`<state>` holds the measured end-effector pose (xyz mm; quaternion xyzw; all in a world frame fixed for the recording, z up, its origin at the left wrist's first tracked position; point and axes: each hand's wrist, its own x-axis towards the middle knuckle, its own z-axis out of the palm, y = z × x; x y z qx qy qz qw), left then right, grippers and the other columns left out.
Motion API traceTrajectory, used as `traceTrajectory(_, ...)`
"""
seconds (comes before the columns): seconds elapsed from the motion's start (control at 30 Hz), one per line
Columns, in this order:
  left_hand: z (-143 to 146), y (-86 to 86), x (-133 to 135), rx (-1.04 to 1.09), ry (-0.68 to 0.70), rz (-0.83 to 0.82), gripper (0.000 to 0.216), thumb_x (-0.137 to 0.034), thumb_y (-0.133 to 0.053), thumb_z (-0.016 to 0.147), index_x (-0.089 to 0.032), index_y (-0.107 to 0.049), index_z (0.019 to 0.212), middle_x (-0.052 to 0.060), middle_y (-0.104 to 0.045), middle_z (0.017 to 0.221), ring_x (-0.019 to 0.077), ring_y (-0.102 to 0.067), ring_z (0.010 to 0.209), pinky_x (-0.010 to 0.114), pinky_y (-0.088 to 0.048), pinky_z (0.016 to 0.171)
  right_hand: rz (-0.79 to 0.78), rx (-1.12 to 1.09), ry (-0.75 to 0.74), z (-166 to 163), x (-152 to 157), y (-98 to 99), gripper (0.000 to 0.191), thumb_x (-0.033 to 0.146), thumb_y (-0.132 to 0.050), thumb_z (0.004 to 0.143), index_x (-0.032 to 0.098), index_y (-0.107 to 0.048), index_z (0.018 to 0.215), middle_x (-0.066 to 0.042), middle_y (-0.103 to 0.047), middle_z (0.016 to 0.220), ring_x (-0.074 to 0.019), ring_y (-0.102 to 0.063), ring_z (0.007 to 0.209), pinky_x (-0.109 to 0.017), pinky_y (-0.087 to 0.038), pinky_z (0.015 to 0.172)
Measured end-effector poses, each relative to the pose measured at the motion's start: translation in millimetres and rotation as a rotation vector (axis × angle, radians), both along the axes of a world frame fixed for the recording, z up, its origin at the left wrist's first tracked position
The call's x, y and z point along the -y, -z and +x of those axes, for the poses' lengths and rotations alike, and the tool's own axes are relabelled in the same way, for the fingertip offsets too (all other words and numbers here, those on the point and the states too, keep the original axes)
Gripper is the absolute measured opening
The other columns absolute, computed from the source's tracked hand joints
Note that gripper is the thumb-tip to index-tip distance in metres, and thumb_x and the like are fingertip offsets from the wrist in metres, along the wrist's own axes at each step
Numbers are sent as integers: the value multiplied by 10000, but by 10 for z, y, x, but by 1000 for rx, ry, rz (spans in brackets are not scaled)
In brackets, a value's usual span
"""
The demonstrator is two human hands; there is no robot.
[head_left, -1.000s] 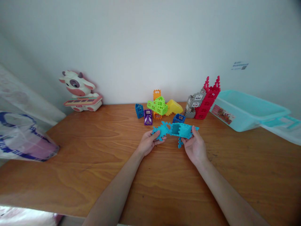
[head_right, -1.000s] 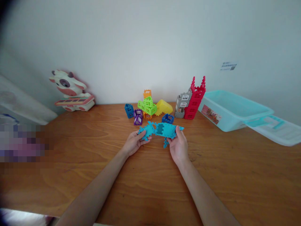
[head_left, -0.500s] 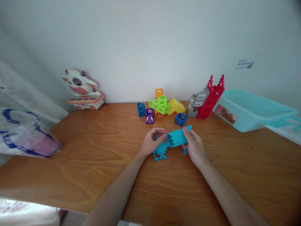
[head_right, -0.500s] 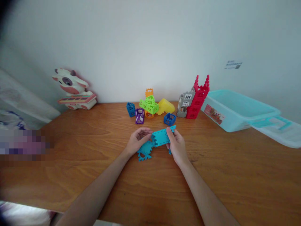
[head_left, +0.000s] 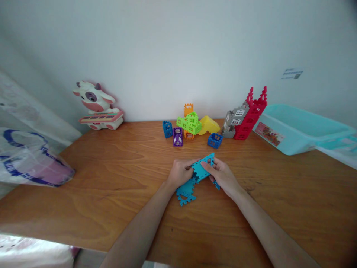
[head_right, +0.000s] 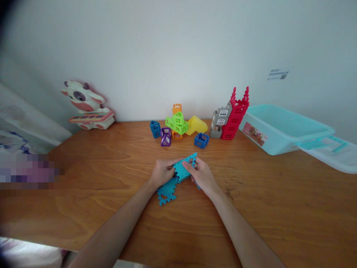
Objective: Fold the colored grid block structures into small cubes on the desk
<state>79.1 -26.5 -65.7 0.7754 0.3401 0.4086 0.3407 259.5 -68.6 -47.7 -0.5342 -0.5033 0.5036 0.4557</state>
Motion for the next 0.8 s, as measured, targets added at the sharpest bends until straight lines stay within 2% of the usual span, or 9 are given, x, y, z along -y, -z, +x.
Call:
traceTrajectory(0.23,38,-71,22,149,-46,-214,377,-87,-584,763,-285,-774,1022,11,-756,1054,268,-731,929,425,-569,892,-16,-131,25,-16,12,-45,413,591,-750,707,214,-589,754,67,-516,512,-84,-387,386,-221,-280,372)
traceTrajectory(0.33,41,-67,29,97,-48,-174,438,-56,-570,728,-274,-765,1054,23,-761,1048,259,-720,957,399,-566,882,-24,-108,28,-17,16,-49,411,610,-716,737,214,-603,754,63,-517,514,-91,-404,386,-222,-296,366)
traceTrajectory(0.47,31,-55,51,29,-5,-56,565,-24,-580,675,-290,-726,1151,22,-742,1118,245,-687,1045,378,-515,976,-11,-44,52,-23,23,-25,461,660,-580,827,221,-564,684,63,-470,458,-104,-427,369,-229,-289,354)
traceTrajectory(0.67,11,-62,80,12,77,-62,639,-14,-585,672,-300,-680,1236,27,-717,1185,253,-673,1088,375,-493,996,-26,-5,5,-48,34,-16,495,693,-536,833,229,-516,660,61,-487,476,-108,-450,382,-234,-341,370)
traceTrajectory(0.8,36,-87,114,44,34,-111,538,-47,-606,702,-300,-724,1162,34,-741,1120,259,-688,1039,372,-504,965,-24,-18,9,-63,52,-32,508,705,-557,812,231,-508,636,55,-498,467,-112,-459,375,-236,-331,362)
